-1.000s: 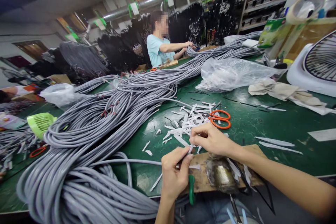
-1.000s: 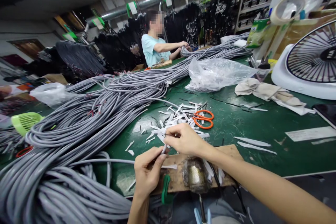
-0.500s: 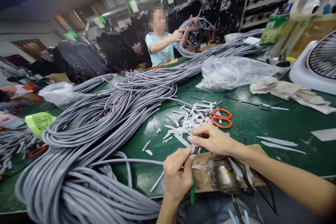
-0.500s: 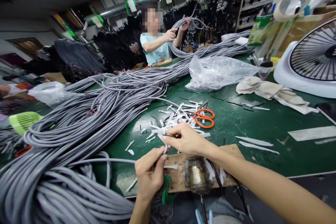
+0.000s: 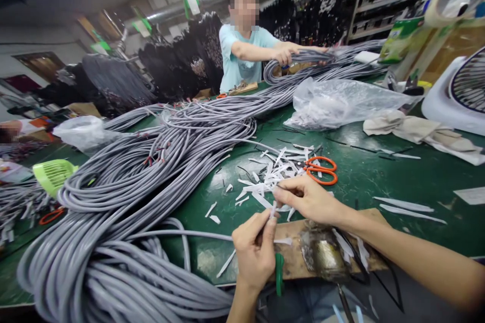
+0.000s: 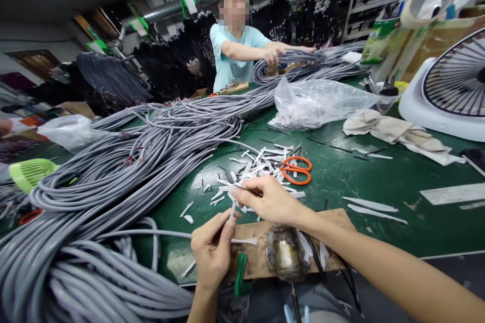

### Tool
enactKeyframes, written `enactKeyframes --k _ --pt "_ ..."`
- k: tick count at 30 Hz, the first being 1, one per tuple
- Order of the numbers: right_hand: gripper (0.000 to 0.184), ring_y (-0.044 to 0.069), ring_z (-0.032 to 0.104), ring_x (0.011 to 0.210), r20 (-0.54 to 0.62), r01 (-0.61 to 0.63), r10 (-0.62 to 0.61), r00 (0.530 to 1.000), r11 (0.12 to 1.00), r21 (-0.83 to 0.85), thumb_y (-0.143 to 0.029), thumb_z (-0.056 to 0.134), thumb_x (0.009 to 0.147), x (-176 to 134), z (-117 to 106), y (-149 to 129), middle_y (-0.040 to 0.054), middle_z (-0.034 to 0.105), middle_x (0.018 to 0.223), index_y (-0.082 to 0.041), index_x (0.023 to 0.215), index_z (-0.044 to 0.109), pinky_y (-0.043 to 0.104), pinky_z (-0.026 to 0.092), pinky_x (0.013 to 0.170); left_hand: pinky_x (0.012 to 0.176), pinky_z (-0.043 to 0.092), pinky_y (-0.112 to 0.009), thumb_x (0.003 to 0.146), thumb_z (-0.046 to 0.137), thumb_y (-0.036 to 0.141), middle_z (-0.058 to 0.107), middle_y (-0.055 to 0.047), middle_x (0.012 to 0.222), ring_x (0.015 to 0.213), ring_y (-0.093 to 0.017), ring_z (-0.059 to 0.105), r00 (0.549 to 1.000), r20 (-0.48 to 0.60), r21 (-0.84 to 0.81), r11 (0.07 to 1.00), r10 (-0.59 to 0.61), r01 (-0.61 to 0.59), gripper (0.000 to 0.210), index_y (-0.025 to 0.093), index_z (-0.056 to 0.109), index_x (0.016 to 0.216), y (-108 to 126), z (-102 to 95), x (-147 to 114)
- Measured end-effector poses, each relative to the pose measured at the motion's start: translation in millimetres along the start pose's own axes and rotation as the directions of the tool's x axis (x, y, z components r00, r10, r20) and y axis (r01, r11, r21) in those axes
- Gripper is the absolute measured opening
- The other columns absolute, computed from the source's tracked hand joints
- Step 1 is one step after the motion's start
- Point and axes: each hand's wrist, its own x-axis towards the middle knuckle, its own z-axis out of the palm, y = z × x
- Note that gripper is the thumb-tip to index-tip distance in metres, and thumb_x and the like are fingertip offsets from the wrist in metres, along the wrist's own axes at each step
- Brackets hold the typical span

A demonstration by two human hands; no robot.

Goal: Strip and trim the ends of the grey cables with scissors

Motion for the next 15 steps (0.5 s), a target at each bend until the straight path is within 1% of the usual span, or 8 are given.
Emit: enactKeyframes --k 2,3,6,8,10,12,14,15 --pt "0.042 0.007 0.033 0.05 0.077 0.012 -0.017 0.997 0.997 0.07 -0.042 0.045 0.085 -1.5 0.7 -0.5 -0.0041 0.039 0.052 -0.013 0.056 0.051 0.019 0.028 0.046 0.052 0.043 -0.021 0.082 0.053 0.017 0.064 -0.003 0.064 0.053 -0.012 0.056 0.996 0.084 0.029 0.999 0.034 -0.037 0.016 0.014 0.068 0.084 -3.0 0.6 -0.7" --pt "0.042 0.006 0.032 0.05 0.106 0.007 -0.016 0.994 0.996 0.085 -0.043 0.045 0.085 -2.4 1.4 -0.5 -0.0047 0.037 0.051 -0.014 0.054 0.048 0.019 0.026 0.045 0.053 0.043 -0.021 0.082 0.053 0.016 0.065 -0.003 0.065 0.054 -0.012 0.057 0.995 0.088 0.032 0.999 0.039 -0.042 0.016 0.014 0.068 0.086 -4.3 1.0 -0.6" --pt "0.043 0.005 0.026 0.047 0.179 0.0 -0.013 0.984 0.997 0.073 -0.041 0.046 0.085 -5.4 3.7 -0.6 -0.0061 0.029 0.05 -0.015 0.051 0.04 0.019 0.021 0.042 0.055 0.044 -0.021 0.082 0.052 0.016 0.066 -0.004 0.067 0.057 -0.013 0.058 0.999 0.042 0.046 0.999 -0.009 0.007 0.016 0.013 0.068 0.085 -5.5 2.4 1.3" --pt "0.043 0.005 0.022 0.047 0.201 0.012 -0.019 0.979 0.999 0.035 -0.039 0.046 0.085 -7.2 4.6 -1.1 -0.0065 0.024 0.051 -0.016 0.05 0.034 0.02 0.018 0.041 0.055 0.044 -0.021 0.083 0.051 0.017 0.065 -0.004 0.066 0.056 -0.013 0.058 0.998 0.032 0.065 0.997 -0.048 0.046 0.018 0.012 0.068 0.082 -4.5 3.6 2.5" --pt "0.043 0.006 0.02 0.047 0.178 0.039 -0.035 0.984 0.999 -0.022 -0.036 0.045 0.085 -7.8 4.9 -1.5 -0.0064 0.021 0.051 -0.017 0.05 0.031 0.02 0.017 0.042 0.053 0.044 -0.021 0.083 0.05 0.017 0.064 -0.003 0.062 0.054 -0.013 0.056 0.998 0.049 0.085 0.996 -0.044 0.04 0.019 0.012 0.068 0.079 -3.8 4.7 2.3" --pt "0.044 0.006 0.022 0.048 0.113 0.049 -0.041 0.993 0.996 -0.071 -0.037 0.045 0.085 -6.7 4.5 -1.3 -0.006 0.022 0.051 -0.016 0.049 0.033 0.02 0.018 0.043 0.053 0.044 -0.022 0.082 0.051 0.014 0.064 -0.003 0.063 0.054 -0.013 0.056 0.997 0.076 0.089 0.996 0.014 -0.021 0.017 0.013 0.068 0.083 -4.4 5.4 0.4" --pt "0.045 0.006 0.026 0.047 0.064 0.008 -0.004 0.998 0.998 -0.064 -0.04 0.043 0.086 -4.2 3.8 -0.5 -0.0055 0.028 0.049 -0.016 0.049 0.037 0.02 0.021 0.043 0.057 0.046 -0.023 0.08 0.052 0.011 0.066 -0.005 0.069 0.059 -0.015 0.059 0.993 0.077 0.066 0.993 0.093 -0.098 0.018 0.014 0.067 0.089 -6.1 5.4 -2.4" --pt "0.046 0.006 0.028 0.047 0.066 -0.025 0.028 0.997 0.999 -0.045 -0.042 0.041 0.087 -2.9 3.5 0.2 -0.005 0.031 0.049 -0.015 0.049 0.04 0.02 0.023 0.043 0.06 0.046 -0.024 0.079 0.052 0.009 0.067 -0.006 0.073 0.062 -0.015 0.06 0.991 0.062 0.049 0.991 0.122 -0.125 0.02 0.015 0.066 0.092 -6.9 5.2 -3.7"
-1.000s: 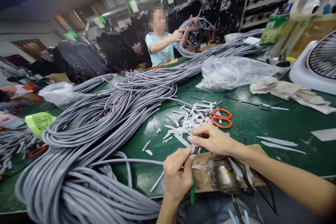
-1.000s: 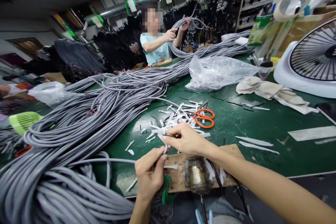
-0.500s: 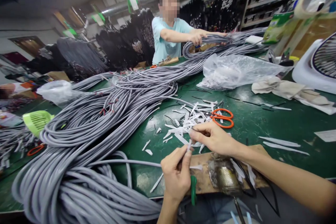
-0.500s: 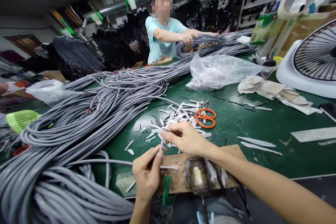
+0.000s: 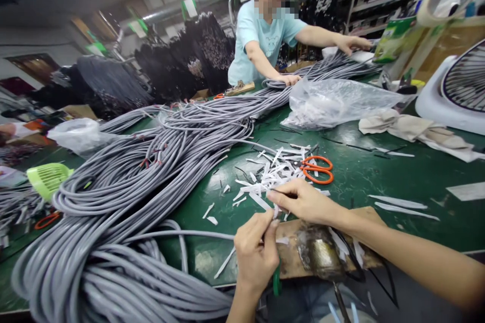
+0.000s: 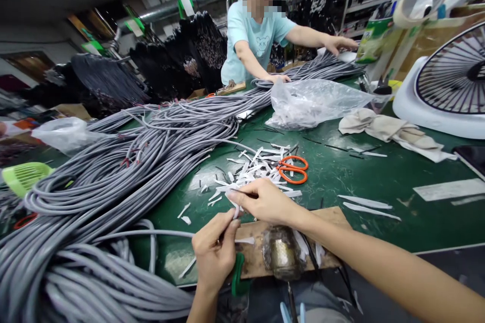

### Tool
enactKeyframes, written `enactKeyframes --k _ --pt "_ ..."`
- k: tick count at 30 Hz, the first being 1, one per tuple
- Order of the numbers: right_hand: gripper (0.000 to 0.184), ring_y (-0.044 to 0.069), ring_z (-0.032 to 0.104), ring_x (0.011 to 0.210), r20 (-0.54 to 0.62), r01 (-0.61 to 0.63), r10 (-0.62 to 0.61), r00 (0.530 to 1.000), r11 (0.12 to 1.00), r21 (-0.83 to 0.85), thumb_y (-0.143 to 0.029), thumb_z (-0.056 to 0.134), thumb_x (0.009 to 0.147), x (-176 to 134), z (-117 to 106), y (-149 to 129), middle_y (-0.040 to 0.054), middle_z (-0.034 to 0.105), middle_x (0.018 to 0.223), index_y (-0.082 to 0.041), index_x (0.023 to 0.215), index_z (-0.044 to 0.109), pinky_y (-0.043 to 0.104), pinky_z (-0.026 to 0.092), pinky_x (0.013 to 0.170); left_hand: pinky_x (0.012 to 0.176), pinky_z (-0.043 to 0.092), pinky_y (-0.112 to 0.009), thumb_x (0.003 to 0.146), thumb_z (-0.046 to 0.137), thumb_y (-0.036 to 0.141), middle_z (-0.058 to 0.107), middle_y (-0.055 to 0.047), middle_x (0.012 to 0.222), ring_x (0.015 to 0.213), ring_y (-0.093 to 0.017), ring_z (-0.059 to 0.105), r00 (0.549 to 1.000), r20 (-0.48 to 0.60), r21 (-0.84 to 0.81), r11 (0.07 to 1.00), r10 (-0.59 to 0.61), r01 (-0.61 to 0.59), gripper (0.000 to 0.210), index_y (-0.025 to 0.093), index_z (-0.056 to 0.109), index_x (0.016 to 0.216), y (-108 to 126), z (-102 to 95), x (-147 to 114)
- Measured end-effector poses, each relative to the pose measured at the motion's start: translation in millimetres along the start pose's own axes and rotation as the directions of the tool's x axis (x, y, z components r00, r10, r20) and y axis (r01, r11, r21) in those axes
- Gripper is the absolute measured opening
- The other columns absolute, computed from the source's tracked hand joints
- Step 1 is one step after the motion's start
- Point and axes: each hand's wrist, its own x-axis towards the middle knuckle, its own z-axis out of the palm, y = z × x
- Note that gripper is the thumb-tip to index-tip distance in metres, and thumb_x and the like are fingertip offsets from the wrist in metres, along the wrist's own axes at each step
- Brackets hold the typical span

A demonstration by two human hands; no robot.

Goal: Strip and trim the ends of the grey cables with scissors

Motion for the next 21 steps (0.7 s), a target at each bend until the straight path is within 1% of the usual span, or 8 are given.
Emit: enactKeyframes --k 3,5,7,9,11,13,16,21 --pt "0.05 0.006 0.031 0.044 0.077 -0.056 0.054 0.996 0.998 0.022 -0.045 0.037 0.088 2.0 0.0 1.8 -0.0043 0.037 0.046 -0.014 0.051 0.046 0.02 0.025 0.043 0.063 0.047 -0.025 0.079 0.052 0.007 0.067 -0.006 0.077 0.068 -0.016 0.062 0.995 -0.104 -0.023 1.0 0.005 -0.007 0.022 0.016 0.066 0.094 -0.4 -0.2 -1.5" --pt "0.049 0.006 0.031 0.044 0.068 -0.021 0.024 0.997 0.999 -0.037 -0.044 0.034 0.09 0.4 1.3 2.1 -0.0047 0.036 0.046 -0.014 0.053 0.047 0.02 0.025 0.044 0.065 0.048 -0.026 0.079 0.052 0.007 0.067 -0.006 0.077 0.069 -0.016 0.062 0.987 -0.155 -0.019 0.999 -0.028 0.026 0.02 0.016 0.066 0.092 1.0 0.4 0.3" --pt "0.044 0.007 0.032 0.046 -0.011 0.079 -0.082 0.997 0.985 -0.153 -0.036 0.035 0.091 -3.6 3.3 1.4 -0.0047 0.035 0.048 -0.015 0.054 0.045 0.02 0.026 0.046 0.066 0.048 -0.025 0.08 0.053 0.008 0.068 -0.006 0.078 0.07 -0.016 0.063 0.984 -0.168 -0.008 0.998 -0.057 0.057 0.018 0.016 0.066 0.09 3.1 1.9 3.2" --pt "0.035 0.007 0.032 0.048 -0.084 0.214 -0.25 0.965 0.928 -0.304 -0.026 0.037 0.089 -8.5 5.5 0.0 -0.0039 0.037 0.051 -0.016 0.056 0.043 0.021 0.026 0.049 0.067 0.049 -0.025 0.08 0.054 0.009 0.068 -0.006 0.078 0.07 -0.016 0.063 0.982 -0.174 0.01 0.997 -0.071 0.074 0.017 0.015 0.066 0.089 4.5 3.6 5.3" --pt "0.028 0.008 0.033 0.05 -0.1 0.324 -0.395 0.913 0.853 -0.41 -0.018 0.039 0.086 -12.6 7.3 -1.6 -0.003 0.038 0.055 -0.016 0.059 0.044 0.022 0.026 0.049 0.067 0.049 -0.026 0.08 0.054 0.009 0.068 -0.006 0.079 0.071 -0.016 0.063 0.98 -0.187 0.026 0.996 -0.074 0.08 0.016 0.015 0.066 0.089 4.7 4.4 5.4" --pt "0.023 0.009 0.035 0.051 -0.078 0.384 -0.456 0.887 0.821 -0.423 -0.015 0.04 0.085 -14.3 8.6 -3.3 -0.0023 0.04 0.057 -0.016 0.063 0.046 0.023 0.026 0.05 0.069 0.049 -0.027 0.08 0.054 0.008 0.068 -0.006 0.08 0.073 -0.017 0.063 0.975 -0.211 0.017 0.997 -0.075 0.08 0.016 0.015 0.066 0.089 3.8 3.8 3.9" --pt "0.024 0.009 0.039 0.053 -0.061 0.38 -0.419 0.906 0.869 -0.317 -0.016 0.04 0.087 -12.9 9.1 -5.7 -0.0018 0.044 0.058 -0.016 0.064 0.047 0.021 0.029 0.051 0.07 0.048 -0.027 0.078 0.056 0.006 0.067 -0.004 0.08 0.074 -0.016 0.063 0.967 -0.244 -0.048 0.997 -0.076 0.066 0.018 0.017 0.066 0.088 2.5 1.1 1.2" --pt "0.032 0.009 0.044 0.054 -0.072 0.245 -0.26 0.963 0.954 -0.173 -0.026 0.039 0.091 -10.4 5.2 -5.9 -0.0008 0.048 0.057 -0.015 0.062 0.047 0.021 0.033 0.053 0.067 0.048 -0.026 0.076 0.057 0.002 0.066 -0.002 0.079 0.071 -0.015 0.06 0.969 -0.246 -0.112 0.993 0.015 -0.044 0.024 0.018 0.066 0.091 2.5 -0.7 0.4"
